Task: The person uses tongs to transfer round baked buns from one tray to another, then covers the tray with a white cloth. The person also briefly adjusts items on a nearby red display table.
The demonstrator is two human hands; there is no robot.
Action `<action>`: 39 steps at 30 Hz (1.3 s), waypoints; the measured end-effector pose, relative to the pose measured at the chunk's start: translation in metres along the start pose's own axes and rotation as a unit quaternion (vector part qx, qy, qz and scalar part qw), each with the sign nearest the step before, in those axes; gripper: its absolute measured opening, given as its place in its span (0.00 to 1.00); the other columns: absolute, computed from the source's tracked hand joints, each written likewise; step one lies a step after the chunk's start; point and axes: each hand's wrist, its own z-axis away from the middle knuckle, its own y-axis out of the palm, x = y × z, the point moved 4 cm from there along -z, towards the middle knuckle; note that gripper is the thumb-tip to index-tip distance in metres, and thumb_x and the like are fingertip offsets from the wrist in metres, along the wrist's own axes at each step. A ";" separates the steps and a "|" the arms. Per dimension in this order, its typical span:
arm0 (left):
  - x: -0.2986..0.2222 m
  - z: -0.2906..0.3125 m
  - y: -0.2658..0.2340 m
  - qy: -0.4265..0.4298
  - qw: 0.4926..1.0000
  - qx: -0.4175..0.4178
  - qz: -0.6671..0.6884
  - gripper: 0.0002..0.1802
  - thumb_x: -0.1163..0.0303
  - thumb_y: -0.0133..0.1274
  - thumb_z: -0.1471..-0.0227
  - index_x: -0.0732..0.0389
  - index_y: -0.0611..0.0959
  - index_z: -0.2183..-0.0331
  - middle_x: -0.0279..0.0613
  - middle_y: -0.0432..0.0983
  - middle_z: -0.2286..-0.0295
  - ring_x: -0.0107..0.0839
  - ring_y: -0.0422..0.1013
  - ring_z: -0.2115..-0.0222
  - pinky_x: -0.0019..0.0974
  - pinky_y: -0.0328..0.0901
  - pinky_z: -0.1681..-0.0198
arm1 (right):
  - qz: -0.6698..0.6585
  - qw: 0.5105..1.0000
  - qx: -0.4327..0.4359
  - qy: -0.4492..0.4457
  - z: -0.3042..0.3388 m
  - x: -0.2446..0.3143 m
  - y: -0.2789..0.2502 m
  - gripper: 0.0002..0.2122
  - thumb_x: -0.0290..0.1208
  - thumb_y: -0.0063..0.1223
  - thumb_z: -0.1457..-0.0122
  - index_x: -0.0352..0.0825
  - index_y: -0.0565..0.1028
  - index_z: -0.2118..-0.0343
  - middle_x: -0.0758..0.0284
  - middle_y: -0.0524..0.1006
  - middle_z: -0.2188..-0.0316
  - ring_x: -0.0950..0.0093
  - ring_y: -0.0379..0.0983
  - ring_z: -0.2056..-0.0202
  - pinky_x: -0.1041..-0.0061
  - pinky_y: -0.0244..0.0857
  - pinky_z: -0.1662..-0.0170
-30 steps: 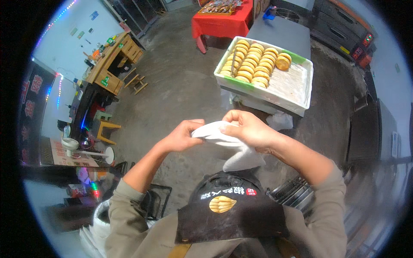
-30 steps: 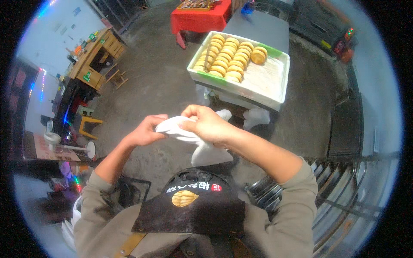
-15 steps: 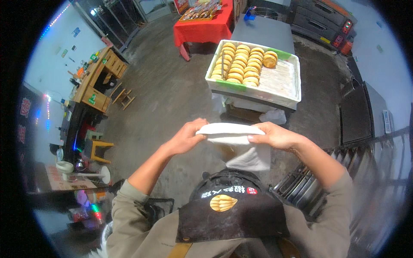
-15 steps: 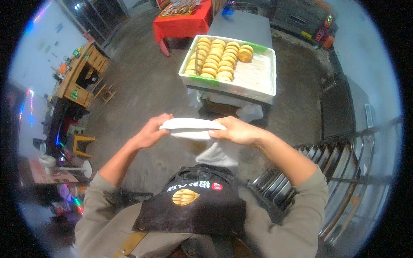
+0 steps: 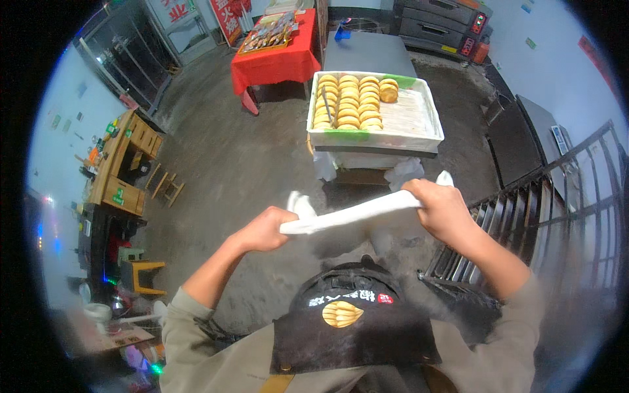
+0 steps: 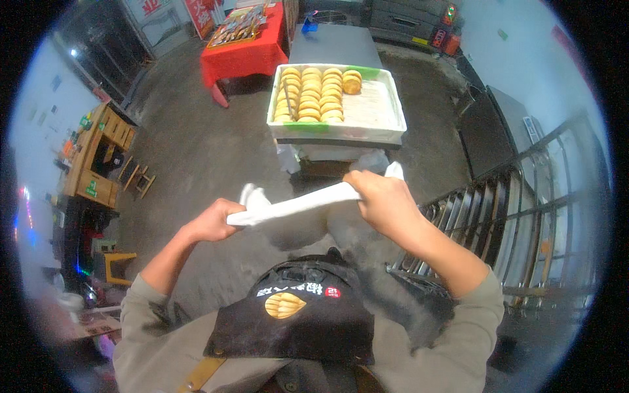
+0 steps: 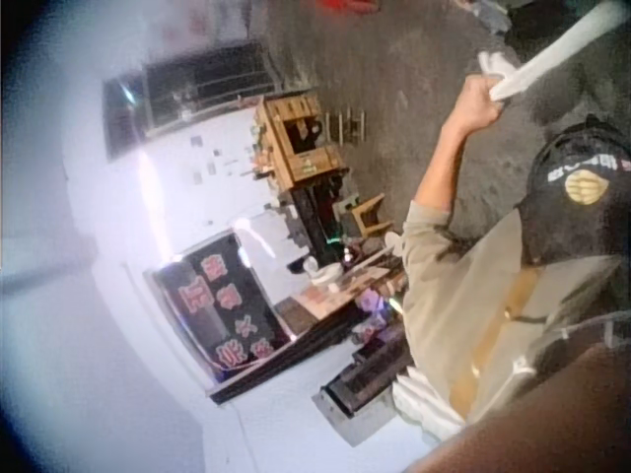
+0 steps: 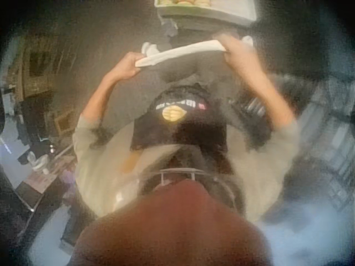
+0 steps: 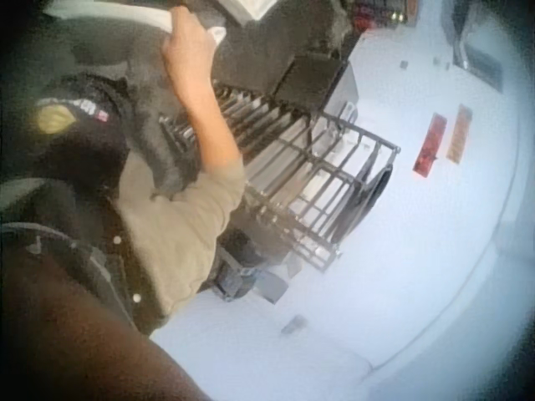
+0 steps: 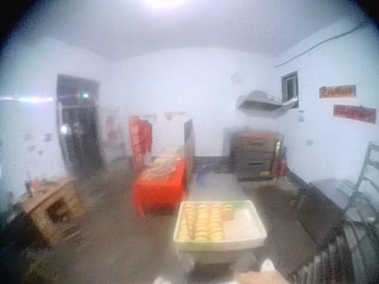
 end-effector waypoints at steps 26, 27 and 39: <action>-0.016 -0.045 -0.266 -0.035 0.942 -0.155 -0.294 0.02 0.78 0.59 0.48 0.63 0.83 0.68 0.44 0.81 0.69 0.36 0.78 0.65 0.43 0.71 0.58 | 0.035 0.924 0.194 0.328 -0.056 -0.035 -0.107 0.11 0.31 0.59 0.43 0.31 0.84 0.61 0.59 0.83 0.69 0.69 0.79 0.72 0.68 0.74 0.60; -0.017 -0.062 -0.278 -0.012 0.929 -0.187 -0.320 0.04 0.77 0.60 0.47 0.62 0.83 0.66 0.46 0.82 0.68 0.38 0.79 0.64 0.44 0.72 0.56 | 0.003 0.930 0.173 0.324 -0.064 -0.049 -0.118 0.11 0.31 0.58 0.43 0.31 0.84 0.62 0.59 0.83 0.70 0.70 0.78 0.73 0.68 0.73 0.61; -0.168 -0.434 -0.456 0.109 0.789 -0.389 -0.462 0.13 0.70 0.61 0.49 0.61 0.86 0.59 0.56 0.83 0.64 0.49 0.80 0.63 0.49 0.72 0.59 | 0.205 0.893 -0.268 0.297 -0.165 -0.301 -0.415 0.23 0.46 0.58 0.38 0.29 0.77 0.50 0.62 0.79 0.64 0.72 0.76 0.62 0.70 0.69 0.57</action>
